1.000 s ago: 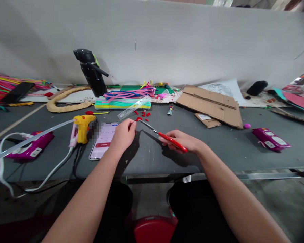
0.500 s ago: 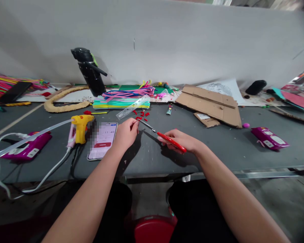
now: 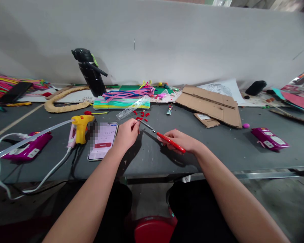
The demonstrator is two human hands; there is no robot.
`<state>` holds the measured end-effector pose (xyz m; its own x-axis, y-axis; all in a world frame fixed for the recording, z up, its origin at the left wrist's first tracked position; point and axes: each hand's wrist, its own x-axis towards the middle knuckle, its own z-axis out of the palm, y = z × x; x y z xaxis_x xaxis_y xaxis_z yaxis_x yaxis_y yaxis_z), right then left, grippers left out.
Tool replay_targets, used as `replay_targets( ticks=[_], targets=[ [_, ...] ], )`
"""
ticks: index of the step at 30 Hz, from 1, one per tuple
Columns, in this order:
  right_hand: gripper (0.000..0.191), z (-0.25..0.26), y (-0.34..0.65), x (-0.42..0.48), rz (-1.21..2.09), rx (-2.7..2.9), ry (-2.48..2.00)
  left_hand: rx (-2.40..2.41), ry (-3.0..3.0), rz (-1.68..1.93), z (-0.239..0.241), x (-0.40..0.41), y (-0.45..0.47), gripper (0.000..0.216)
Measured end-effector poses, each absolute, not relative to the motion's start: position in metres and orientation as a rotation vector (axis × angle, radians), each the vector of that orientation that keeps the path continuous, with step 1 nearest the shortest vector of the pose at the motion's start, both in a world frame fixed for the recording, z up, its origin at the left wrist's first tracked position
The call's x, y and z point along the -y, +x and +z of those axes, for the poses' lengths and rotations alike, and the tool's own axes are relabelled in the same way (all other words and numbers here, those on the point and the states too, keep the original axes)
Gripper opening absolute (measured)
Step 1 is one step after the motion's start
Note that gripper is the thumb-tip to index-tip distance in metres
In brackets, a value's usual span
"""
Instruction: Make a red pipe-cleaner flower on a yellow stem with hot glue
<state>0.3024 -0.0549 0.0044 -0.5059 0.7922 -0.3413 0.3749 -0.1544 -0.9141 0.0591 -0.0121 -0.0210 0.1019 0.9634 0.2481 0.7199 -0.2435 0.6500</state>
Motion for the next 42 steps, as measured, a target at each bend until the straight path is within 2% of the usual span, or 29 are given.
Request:
replay_targets(
  ticks=[33,42],
  targets=[
    [0.058,0.001,0.303,0.051,1.626,1.744,-1.465,-1.68,2.003,0.782,-0.013,0.021,0.037,0.029],
    [0.058,0.001,0.304,0.05,1.723,1.689,-1.434,-1.712,1.963,0.838,-0.012,0.018,0.035,0.028]
  ],
)
